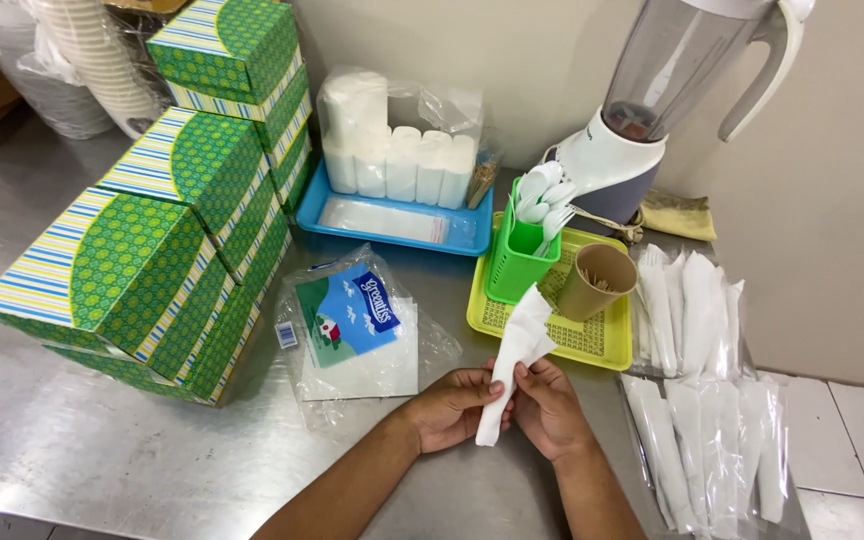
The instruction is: The person folds a white napkin around a plastic fork and a toothpick, then places the wrapped utensil set into a small plastic bag.
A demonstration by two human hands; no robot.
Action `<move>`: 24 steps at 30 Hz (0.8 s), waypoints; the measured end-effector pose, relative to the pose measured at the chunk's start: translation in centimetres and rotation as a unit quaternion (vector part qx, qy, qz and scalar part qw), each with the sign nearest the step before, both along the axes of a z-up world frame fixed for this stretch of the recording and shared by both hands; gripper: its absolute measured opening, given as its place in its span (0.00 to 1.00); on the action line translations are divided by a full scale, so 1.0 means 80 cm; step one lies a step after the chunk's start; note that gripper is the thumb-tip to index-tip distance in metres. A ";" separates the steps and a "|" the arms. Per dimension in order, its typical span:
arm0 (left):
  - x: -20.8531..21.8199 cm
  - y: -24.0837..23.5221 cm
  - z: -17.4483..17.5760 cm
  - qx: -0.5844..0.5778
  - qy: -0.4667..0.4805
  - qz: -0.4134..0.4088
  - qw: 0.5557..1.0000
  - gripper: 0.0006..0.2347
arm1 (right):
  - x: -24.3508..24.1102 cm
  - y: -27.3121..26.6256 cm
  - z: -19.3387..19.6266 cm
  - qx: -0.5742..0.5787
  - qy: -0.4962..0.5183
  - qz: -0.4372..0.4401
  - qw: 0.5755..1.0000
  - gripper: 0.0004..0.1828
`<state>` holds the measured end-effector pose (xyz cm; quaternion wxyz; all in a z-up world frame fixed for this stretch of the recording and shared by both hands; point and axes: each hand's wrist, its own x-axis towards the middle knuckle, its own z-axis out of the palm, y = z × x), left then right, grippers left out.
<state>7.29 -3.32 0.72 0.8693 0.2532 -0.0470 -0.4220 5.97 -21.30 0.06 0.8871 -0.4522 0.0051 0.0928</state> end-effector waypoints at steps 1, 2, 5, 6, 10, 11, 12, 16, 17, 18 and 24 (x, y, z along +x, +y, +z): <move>0.000 0.000 0.000 0.009 0.001 0.011 1.000 0.07 | 0.000 0.002 0.001 0.003 -0.005 -0.014 1.000 0.13; 0.000 -0.001 0.001 0.019 0.001 0.023 1.000 0.07 | 0.000 0.005 0.002 0.006 -0.011 -0.027 1.000 0.12; 0.005 -0.003 -0.008 0.035 0.000 0.058 0.998 0.06 | 0.002 0.016 0.010 -0.038 -0.008 -0.124 0.992 0.15; 0.007 -0.003 -0.008 0.036 0.000 0.057 0.998 0.06 | -0.005 0.024 0.024 -0.038 -0.007 -0.125 0.991 0.15; 0.009 -0.005 -0.009 0.122 -0.027 0.126 0.984 0.07 | -0.024 0.050 0.062 -0.364 -0.116 -0.345 0.857 0.10; 0.009 -0.006 -0.010 0.143 -0.039 0.148 0.978 0.07 | -0.028 0.055 0.067 -0.400 -0.152 -0.361 0.828 0.09; 0.008 -0.008 -0.011 0.143 -0.039 0.148 0.978 0.07 | -0.028 0.058 0.068 -0.400 -0.152 -0.361 0.828 0.09; 0.004 -0.007 -0.001 0.197 -0.137 0.187 0.953 0.07 | -0.030 0.063 0.072 -0.376 -0.086 -0.328 0.862 0.20; 0.004 -0.005 0.006 0.224 -0.179 0.199 0.937 0.07 | -0.029 0.063 0.073 -0.357 -0.071 -0.321 0.875 0.21; 0.004 -0.004 0.006 0.224 -0.179 0.199 0.937 0.07 | -0.027 0.061 0.072 -0.357 -0.071 -0.321 0.875 0.21; 0.001 -0.003 0.014 0.292 -0.298 0.205 0.885 0.08 | -0.014 0.041 0.048 -0.205 -0.004 -0.270 0.941 0.16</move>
